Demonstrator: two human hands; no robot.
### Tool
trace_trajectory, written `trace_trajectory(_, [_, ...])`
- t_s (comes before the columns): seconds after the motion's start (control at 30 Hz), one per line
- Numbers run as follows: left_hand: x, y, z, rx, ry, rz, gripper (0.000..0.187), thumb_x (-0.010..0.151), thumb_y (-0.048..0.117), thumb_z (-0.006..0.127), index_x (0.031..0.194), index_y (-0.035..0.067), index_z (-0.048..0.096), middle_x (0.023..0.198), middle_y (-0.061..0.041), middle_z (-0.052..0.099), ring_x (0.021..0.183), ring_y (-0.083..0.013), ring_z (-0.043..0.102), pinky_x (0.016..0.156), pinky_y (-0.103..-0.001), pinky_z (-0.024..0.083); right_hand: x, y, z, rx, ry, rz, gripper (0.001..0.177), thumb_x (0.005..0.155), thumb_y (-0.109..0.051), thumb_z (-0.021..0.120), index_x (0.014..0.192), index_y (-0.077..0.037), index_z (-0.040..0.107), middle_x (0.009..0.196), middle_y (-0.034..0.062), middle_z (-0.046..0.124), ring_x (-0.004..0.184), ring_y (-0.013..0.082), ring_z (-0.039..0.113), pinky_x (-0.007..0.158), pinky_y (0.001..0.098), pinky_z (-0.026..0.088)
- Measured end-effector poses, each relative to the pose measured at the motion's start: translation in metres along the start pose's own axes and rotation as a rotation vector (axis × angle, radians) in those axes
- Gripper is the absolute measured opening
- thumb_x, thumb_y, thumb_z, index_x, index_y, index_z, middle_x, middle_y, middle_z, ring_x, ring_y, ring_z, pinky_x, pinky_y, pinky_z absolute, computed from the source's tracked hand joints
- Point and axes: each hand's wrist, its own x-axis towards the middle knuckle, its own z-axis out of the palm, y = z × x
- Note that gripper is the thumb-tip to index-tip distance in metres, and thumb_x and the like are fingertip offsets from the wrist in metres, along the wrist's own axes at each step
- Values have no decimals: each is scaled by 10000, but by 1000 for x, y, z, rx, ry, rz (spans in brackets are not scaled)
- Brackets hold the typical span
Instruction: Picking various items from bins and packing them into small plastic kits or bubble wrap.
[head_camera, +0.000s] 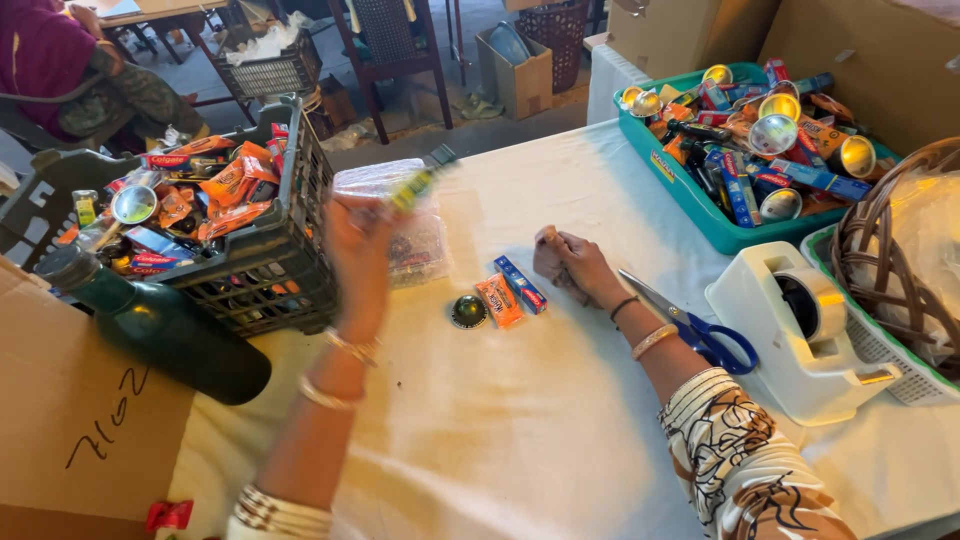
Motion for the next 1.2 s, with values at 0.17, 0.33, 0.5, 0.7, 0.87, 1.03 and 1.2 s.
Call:
trace_trajectory(0.17, [-83, -58, 36, -284, 32, -340, 184, 924, -65, 665, 1008, 10, 519, 996, -97, 629, 941, -256, 742, 876, -364, 626, -13, -45, 27, 770, 107, -65, 483, 1091, -550, 432, 1159, -92, 571, 934, 94, 605, 791, 176, 590, 733, 325, 546])
trace_trajectory(0.33, [-132, -101, 46, -374, 14, -451, 202, 922, -84, 661, 975, 25, 499, 997, -76, 616, 914, -228, 732, 869, -344, 589, -72, -153, 48, 1059, -82, 85, 366, 973, -443, 482, 1282, -251, 445, 1123, 76, 662, 912, 140, 669, 762, 302, 591])
trace_trajectory(0.5, [-142, -69, 66, -434, -192, -484, 269, 931, -84, 650, 1051, 69, 465, 1018, -8, 565, 929, -134, 652, 856, -352, 629, -68, -112, 62, 901, 117, -250, 488, 1193, -540, 433, 1100, -67, 515, 980, 58, 548, 829, 110, 559, 692, 259, 519])
trace_trajectory(0.7, [-142, -74, 63, -667, -248, -745, 136, 1037, 98, 529, 1151, 142, 468, 940, -90, 636, 773, -200, 642, 666, -299, 480, -85, -146, 44, 1166, -115, 134, 612, 1021, -689, 337, 1004, -121, 566, 778, 79, 590, 532, 120, 594, 368, 226, 461])
trace_trajectory(0.87, [-140, -92, 48, -708, -143, -721, 93, 1071, 142, 506, 1160, 143, 480, 1000, -34, 613, 834, -165, 615, 699, -313, 484, -94, -136, 80, 788, 40, -166, 506, 1034, -486, 554, 1417, -177, 436, 1029, 9, 570, 823, 63, 543, 619, 208, 446])
trace_trajectory(1.03, [-144, -85, 56, -649, -173, -695, 149, 1126, 175, 537, 1245, 85, 531, 1123, -23, 618, 955, -119, 569, 837, -331, 495, -91, -131, 69, 397, 160, -380, 452, 997, -422, 643, 1233, -47, 551, 976, 23, 610, 886, 109, 569, 756, 268, 510])
trace_trajectory(1.2, [-142, -59, 68, -446, -325, -619, 526, 994, 137, 622, 1496, 153, 463, 1285, 79, 602, 1098, -49, 551, 976, -292, 469, -91, -149, 51, 299, 300, -385, 470, 1127, -432, 401, 1045, -52, 666, 913, -3, 595, 825, 107, 559, 771, 257, 464])
